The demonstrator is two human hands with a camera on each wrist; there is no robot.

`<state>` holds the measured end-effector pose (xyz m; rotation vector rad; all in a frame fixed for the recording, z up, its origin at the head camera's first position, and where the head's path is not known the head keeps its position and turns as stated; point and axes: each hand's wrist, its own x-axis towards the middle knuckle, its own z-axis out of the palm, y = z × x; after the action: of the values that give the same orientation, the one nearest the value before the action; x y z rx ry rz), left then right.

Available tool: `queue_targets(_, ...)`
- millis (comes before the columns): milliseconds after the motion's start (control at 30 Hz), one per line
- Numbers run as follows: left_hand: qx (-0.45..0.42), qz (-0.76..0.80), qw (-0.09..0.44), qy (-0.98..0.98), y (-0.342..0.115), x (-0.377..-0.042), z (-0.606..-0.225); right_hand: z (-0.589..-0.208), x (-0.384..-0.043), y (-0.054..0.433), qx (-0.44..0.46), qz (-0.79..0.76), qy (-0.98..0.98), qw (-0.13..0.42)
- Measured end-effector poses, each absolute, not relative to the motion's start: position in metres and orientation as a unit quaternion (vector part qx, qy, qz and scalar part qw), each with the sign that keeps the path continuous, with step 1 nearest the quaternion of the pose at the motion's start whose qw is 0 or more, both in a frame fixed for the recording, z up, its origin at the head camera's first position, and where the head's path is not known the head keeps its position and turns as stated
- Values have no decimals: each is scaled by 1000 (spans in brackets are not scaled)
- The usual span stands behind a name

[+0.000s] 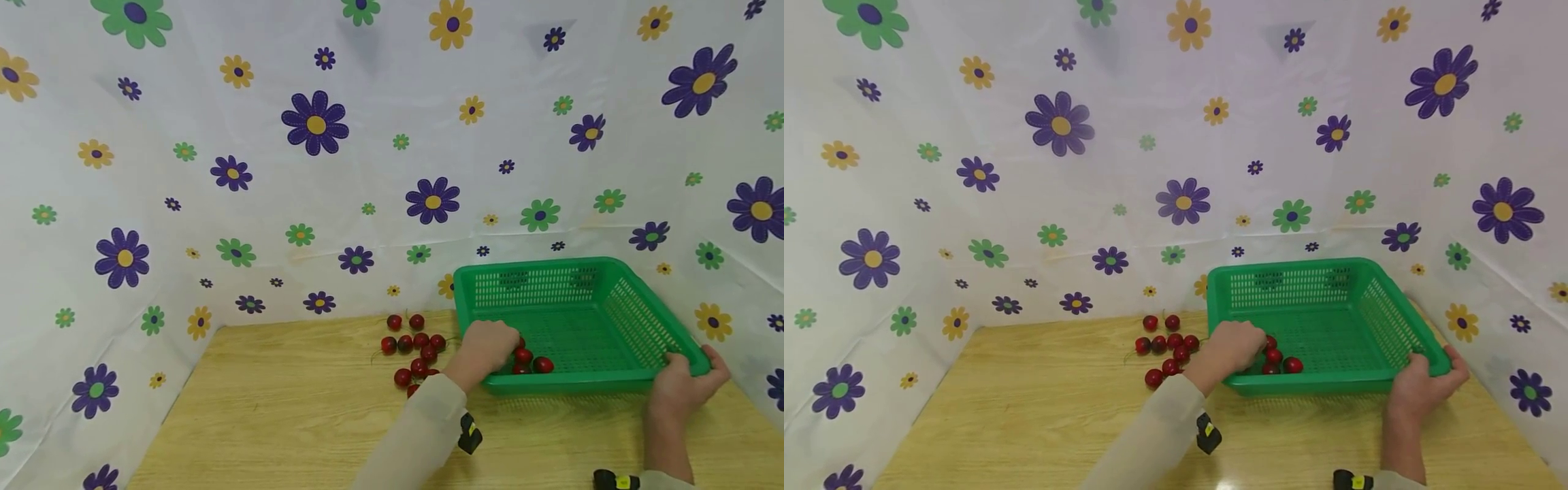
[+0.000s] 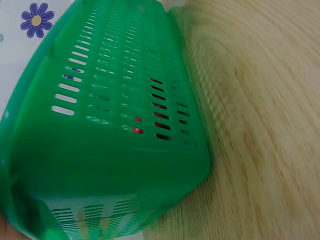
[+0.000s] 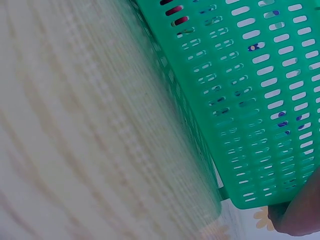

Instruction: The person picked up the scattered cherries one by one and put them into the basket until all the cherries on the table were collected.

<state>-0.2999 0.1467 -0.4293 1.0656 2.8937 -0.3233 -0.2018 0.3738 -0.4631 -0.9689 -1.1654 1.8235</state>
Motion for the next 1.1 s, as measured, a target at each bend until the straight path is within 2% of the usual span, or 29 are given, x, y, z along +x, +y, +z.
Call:
queue_targets(133, 336, -113, 18, 935, 147, -300, -429, -463, -203, 373, -377, 713, -454, 378)
queue_targets(233, 342, -68, -11, 937, 144, -301, -430, -463, -204, 372, -377, 714, -453, 379)
queue_targets(333, 359, 6, -76, 930, 138, -302, -432, -463, -204, 373, -380, 711, -453, 381)
queue_targets(500, 381, 135, -223, 887, 121, -298, -437, -464, -203, 373, -381, 711, -449, 385)
queue_targets(600, 369, 216, -264, 865, 105, -292, -439, -464, -202, 373, -380, 711, -450, 385)
queue_targets(933, 252, 381, -209, 865, 35, -279, -430, -469, -207, 370, -389, 679, -471, 408)
queue_targets(1100, 208, 422, -208, 858, 6, -273, -432, -469, -205, 368, -400, 673, -476, 401)
